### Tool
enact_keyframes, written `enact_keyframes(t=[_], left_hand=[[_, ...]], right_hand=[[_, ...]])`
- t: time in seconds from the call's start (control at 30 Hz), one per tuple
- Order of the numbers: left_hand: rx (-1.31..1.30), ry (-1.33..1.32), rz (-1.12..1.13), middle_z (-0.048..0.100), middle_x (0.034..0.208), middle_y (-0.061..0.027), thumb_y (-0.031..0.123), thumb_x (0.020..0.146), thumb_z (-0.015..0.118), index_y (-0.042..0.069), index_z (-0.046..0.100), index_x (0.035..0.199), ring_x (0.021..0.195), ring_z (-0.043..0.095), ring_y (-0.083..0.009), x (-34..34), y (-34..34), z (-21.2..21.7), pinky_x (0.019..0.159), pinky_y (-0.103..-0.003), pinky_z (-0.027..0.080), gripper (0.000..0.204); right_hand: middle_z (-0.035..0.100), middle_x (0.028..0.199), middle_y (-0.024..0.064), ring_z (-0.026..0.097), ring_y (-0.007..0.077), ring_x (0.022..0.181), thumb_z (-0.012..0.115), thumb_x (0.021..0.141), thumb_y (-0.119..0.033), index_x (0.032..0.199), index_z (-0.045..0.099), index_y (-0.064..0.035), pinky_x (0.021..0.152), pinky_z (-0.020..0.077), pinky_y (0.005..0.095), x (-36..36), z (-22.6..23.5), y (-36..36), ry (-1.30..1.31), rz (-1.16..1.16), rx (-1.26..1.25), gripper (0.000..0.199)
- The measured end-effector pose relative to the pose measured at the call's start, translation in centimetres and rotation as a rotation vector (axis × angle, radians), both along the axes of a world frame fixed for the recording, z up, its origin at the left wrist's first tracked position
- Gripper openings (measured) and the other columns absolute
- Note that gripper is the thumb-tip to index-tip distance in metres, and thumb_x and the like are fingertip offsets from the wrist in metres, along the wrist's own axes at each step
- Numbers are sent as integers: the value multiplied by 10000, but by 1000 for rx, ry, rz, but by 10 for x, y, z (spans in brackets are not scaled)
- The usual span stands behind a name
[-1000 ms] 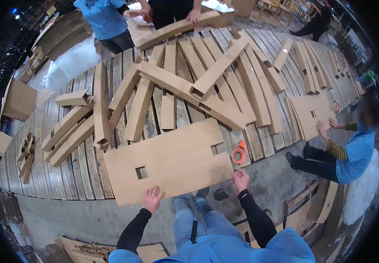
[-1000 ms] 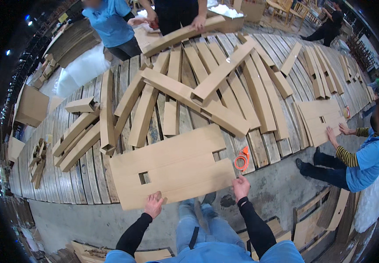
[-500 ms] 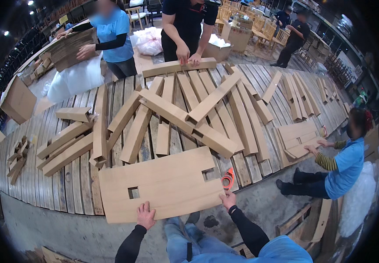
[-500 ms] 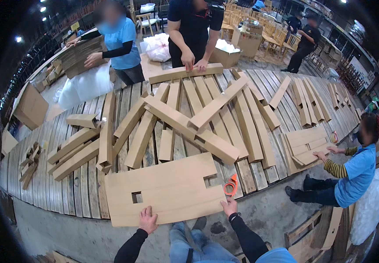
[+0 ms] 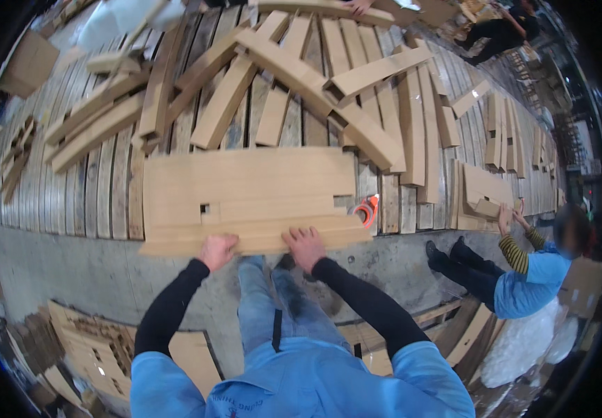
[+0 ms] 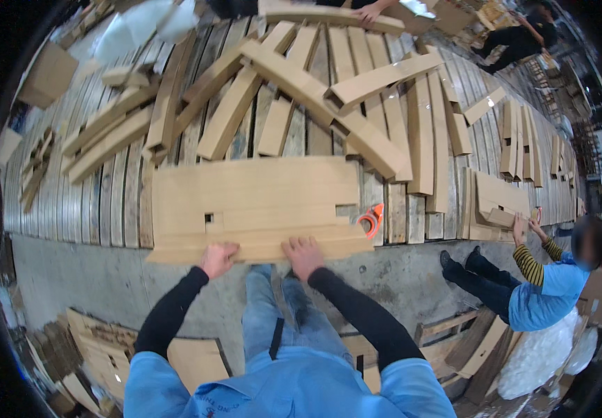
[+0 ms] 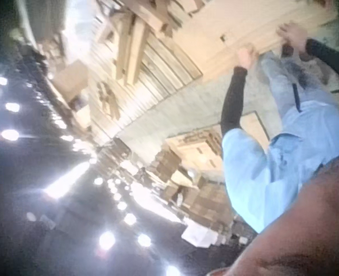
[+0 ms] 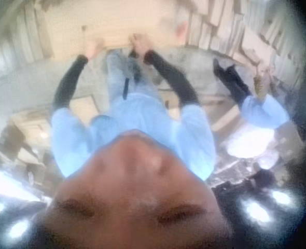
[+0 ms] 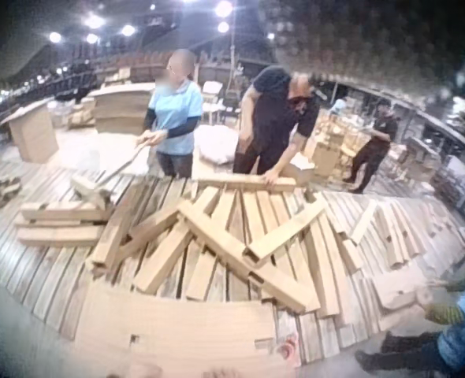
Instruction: The person folds flat cardboard pieces into box shapes and secures the seams with a handheld tape dispenser. They repeatedly pick up new pieces, fold them, apply tape, and place the finished boxes aside on a wooden work surface.
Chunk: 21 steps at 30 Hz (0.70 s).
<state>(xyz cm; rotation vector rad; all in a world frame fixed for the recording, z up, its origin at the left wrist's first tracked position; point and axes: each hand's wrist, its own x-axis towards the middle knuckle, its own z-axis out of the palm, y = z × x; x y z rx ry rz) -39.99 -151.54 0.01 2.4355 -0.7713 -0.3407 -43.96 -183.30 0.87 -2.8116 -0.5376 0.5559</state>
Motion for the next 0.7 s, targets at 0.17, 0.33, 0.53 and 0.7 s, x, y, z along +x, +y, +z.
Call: enact_keyframes(t=[0.17,0.33,0.53,0.7], left_hand=[[163,430,23,679,771,-148,401,802,781,57,689,833,750,661,-336,20,-1,-13,671,-421,516,357],[-27,509,-132,609,703,-177,427,796,796,22,624,789,667,634,-303,59,6,-64,582,-423,454,440],[241,260,-8,689,966,-115,413,781,816,79,594,895,990,672,-277,76,-15,5,1004,-523,444,416],[151,-193,-128,451,1472,-191,375,767,757,107,578,906,1378,421,-331,37,-18,1,1173,-583,271,351]], right_hand=[[719,924,109,700,327,907,689,854,-349,954,746,-114,801,557,454,38,-21,5,216,18,-28,261],[734,989,159,689,316,977,696,893,-440,1087,746,-113,871,534,425,96,-28,-14,543,164,64,383],[665,1239,182,608,298,1169,698,881,-531,1195,705,-31,994,470,369,168,-15,-28,994,167,159,590],[721,1035,80,625,182,1049,777,866,-419,1154,710,-8,945,473,307,184,-38,-33,1021,149,153,506]])
